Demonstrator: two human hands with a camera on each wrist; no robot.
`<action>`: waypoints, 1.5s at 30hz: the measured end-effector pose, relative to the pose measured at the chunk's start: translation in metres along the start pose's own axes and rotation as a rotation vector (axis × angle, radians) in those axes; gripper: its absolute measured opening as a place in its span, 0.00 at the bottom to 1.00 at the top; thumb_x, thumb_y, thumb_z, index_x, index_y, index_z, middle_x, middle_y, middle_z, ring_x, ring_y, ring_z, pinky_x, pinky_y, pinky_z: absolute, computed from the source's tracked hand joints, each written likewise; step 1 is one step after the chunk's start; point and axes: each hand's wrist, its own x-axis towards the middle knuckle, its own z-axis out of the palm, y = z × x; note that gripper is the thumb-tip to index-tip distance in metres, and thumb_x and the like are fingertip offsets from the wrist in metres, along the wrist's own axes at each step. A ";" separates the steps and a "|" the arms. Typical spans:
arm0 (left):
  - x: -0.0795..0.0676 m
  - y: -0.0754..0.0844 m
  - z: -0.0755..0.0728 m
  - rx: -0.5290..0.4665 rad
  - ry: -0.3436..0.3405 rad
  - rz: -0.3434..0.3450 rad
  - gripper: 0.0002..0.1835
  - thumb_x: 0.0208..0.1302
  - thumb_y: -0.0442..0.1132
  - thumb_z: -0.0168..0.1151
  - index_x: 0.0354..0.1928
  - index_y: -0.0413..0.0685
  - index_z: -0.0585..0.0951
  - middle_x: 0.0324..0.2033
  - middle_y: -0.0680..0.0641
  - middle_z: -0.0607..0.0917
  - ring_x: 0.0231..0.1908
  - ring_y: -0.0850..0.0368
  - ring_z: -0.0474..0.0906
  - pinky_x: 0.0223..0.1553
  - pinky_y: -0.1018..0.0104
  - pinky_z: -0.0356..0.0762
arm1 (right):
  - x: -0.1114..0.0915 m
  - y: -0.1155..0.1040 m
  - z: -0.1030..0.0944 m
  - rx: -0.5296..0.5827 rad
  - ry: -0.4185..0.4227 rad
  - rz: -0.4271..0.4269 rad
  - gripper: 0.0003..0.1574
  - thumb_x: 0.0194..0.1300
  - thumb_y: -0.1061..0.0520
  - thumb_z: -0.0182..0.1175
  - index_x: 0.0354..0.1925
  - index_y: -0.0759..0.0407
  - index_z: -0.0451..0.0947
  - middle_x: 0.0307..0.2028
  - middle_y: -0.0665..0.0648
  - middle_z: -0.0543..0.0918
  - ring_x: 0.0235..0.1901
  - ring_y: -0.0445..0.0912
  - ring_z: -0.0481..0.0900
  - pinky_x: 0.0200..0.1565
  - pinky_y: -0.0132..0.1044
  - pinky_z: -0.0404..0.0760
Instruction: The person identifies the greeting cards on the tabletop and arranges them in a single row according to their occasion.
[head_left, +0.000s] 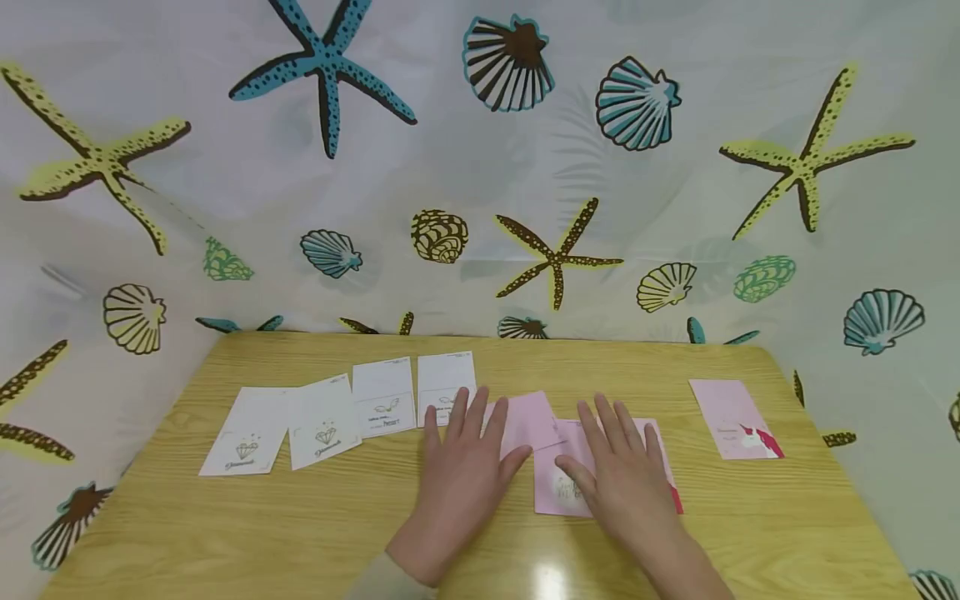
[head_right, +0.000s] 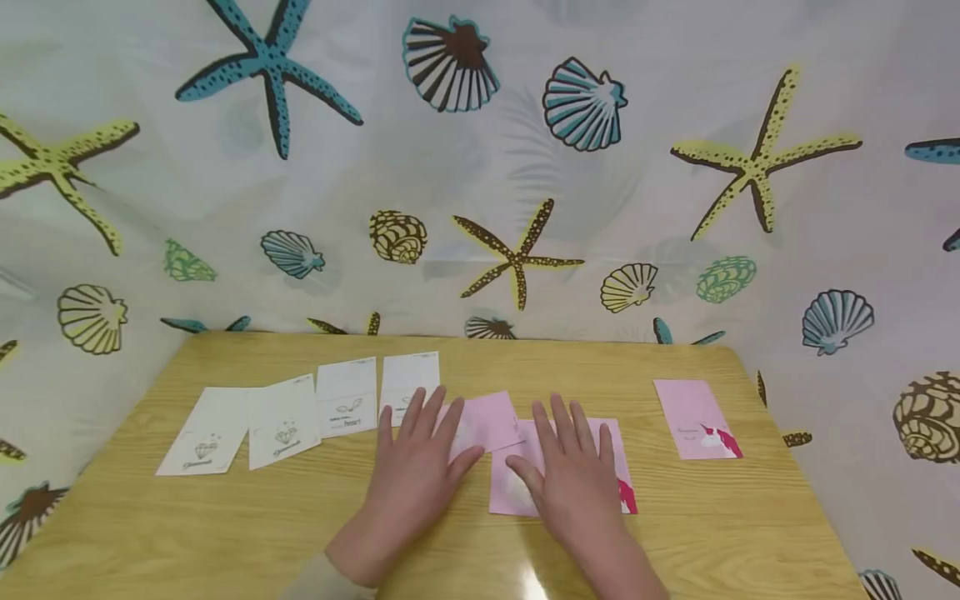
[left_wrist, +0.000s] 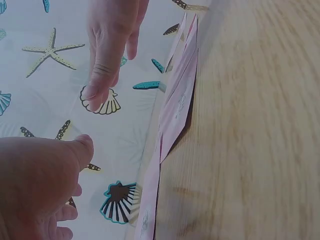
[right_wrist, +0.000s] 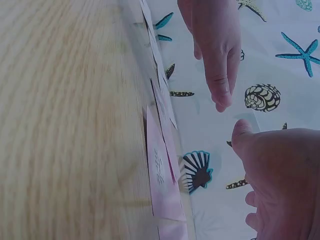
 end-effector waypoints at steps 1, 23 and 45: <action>0.001 0.001 0.000 0.001 -0.001 -0.001 0.40 0.82 0.68 0.54 0.81 0.50 0.74 0.82 0.38 0.68 0.83 0.35 0.57 0.77 0.24 0.50 | -0.001 0.002 0.000 -0.007 0.006 0.002 0.51 0.83 0.32 0.57 0.87 0.56 0.59 0.86 0.64 0.57 0.85 0.65 0.53 0.77 0.75 0.50; 0.022 0.043 0.015 -0.098 0.016 0.044 0.38 0.81 0.66 0.59 0.79 0.47 0.76 0.77 0.39 0.75 0.78 0.33 0.66 0.75 0.24 0.56 | -0.016 0.052 -0.018 -0.012 0.069 0.096 0.51 0.84 0.34 0.57 0.86 0.62 0.58 0.85 0.69 0.58 0.83 0.70 0.54 0.75 0.78 0.51; 0.045 0.112 0.029 -0.160 0.080 0.119 0.34 0.81 0.62 0.62 0.74 0.46 0.80 0.66 0.43 0.82 0.67 0.41 0.76 0.74 0.34 0.65 | -0.039 0.117 -0.037 -0.031 0.054 0.227 0.54 0.84 0.34 0.56 0.86 0.69 0.55 0.83 0.76 0.56 0.82 0.74 0.51 0.74 0.80 0.49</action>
